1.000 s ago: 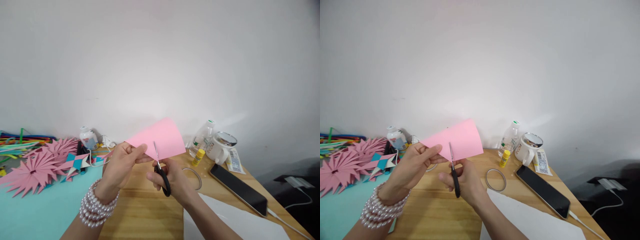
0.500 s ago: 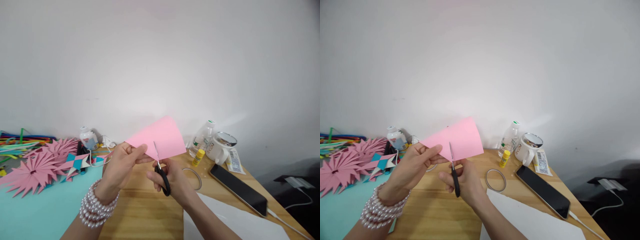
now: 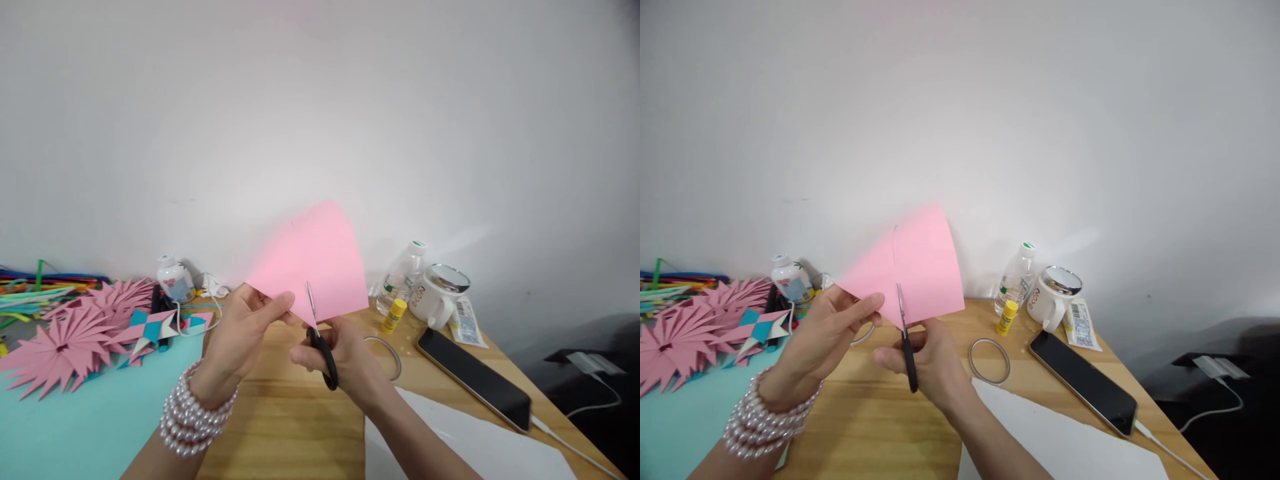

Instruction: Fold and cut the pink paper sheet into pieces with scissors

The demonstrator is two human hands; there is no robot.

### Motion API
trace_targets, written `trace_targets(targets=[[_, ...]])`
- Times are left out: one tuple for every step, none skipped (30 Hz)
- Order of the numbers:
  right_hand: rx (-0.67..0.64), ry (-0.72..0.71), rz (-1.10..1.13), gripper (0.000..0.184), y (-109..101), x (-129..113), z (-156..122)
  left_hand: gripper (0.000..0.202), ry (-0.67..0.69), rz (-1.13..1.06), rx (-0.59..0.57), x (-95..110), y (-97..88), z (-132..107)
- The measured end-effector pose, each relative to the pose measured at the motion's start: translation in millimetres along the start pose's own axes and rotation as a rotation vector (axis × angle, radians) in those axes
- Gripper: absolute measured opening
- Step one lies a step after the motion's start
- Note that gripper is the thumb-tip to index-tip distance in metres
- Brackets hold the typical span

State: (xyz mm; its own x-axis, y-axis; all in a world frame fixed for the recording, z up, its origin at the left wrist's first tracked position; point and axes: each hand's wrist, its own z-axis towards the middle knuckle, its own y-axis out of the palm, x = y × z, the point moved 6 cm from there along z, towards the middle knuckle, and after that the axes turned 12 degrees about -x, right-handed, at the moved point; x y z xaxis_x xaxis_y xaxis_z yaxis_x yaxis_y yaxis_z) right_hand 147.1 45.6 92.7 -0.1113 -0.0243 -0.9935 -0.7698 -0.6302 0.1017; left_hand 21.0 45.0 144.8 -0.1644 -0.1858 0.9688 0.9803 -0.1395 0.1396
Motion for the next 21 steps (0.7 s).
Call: trace_targets(targets=[[-0.019,-0.017,0.027,0.046,0.8,-1.5,0.1,0.016,0.007,-0.012,0.001,0.5,0.1,-0.2],[-0.04,-0.032,0.054,0.046,1.7,-2.8,0.0,0.016,0.011,-0.024,0.004,0.9,0.2,-0.4],[-0.059,-0.044,0.079,0.046,2.8,-4.1,-0.1,0.016,0.014,-0.034,0.008,1.4,0.5,-0.7],[-0.074,-0.054,0.096,0.045,3.7,-5.2,-0.3,0.016,0.014,-0.043,0.005,1.7,1.4,-0.9],[-0.084,-0.063,0.107,0.043,4.6,-6.1,-0.5,0.016,0.013,-0.047,-0.002,2.0,2.6,-1.0],[-0.088,-0.07,0.112,0.042,5.1,-6.8,-0.7,0.015,0.009,-0.047,-0.011,2.0,3.7,-1.1],[-0.086,-0.078,0.113,0.04,5.3,-7.4,-0.7,0.015,0.004,-0.042,-0.017,1.7,4.5,-1.3],[-0.081,-0.083,0.109,0.037,5.4,-7.7,-0.6,0.015,-0.002,-0.035,-0.02,1.1,4.8,-1.5],[-0.072,-0.086,0.104,0.034,5.4,-7.7,-0.4,0.015,-0.007,-0.022,-0.019,0.3,4.6,-1.7],[-0.063,-0.088,0.099,0.032,5.3,-7.5,-0.1,0.015,-0.013,-0.004,-0.02,-0.8,4.2,-2.0],[-0.054,-0.091,0.098,0.031,5.2,-7.2,0.3,0.016,-0.017,0.016,-0.02,-1.8,3.7,-2.4],[-0.046,-0.093,0.099,0.032,5.1,-6.8,0.8,0.016,-0.021,0.036,-0.024,-2.9,3.4,-2.7],[-0.038,-0.093,0.102,0.033,4.9,-6.4,1.1,0.016,-0.023,0.053,-0.028,-3.7,3.2,-3.0],[-0.03,-0.091,0.102,0.034,4.6,-5.9,1.4,0.016,-0.023,0.063,-0.031,-4.3,3.3,-3.2],[-0.021,-0.088,0.099,0.035,4.2,-5.5,1.5,0.017,-0.023,0.064,-0.03,-4.6,3.4,-3.4],[-0.012,-0.082,0.093,0.035,3.7,-5.1,1.4,0.017,-0.023,0.061,-0.029,-4.7,3.8,-3.5],[-0.004,-0.077,0.084,0.033,3.1,-4.9,1.2,0.017,-0.021,0.056,-0.027,-4.5,4.3,-3.4],[0.002,-0.072,0.074,0.031,2.7,-4.7,1.0,0.018,-0.016,0.05,-0.026,-3.9,5.0,-3.3],[0.006,-0.069,0.067,0.03,2.3,-4.7,0.8,0.018,-0.013,0.046,-0.028,-3.3,5.8,-3.1],[0.009,-0.067,0.061,0.028,2.1,-4.7,0.6,0.018,-0.01,0.043,-0.029,-2.7,6.5,-2.9],[0.014,-0.066,0.057,0.028,1.9,-4.8,0.5,0.018,-0.008,0.042,-0.028,-2.3,7.0,-2.8]])
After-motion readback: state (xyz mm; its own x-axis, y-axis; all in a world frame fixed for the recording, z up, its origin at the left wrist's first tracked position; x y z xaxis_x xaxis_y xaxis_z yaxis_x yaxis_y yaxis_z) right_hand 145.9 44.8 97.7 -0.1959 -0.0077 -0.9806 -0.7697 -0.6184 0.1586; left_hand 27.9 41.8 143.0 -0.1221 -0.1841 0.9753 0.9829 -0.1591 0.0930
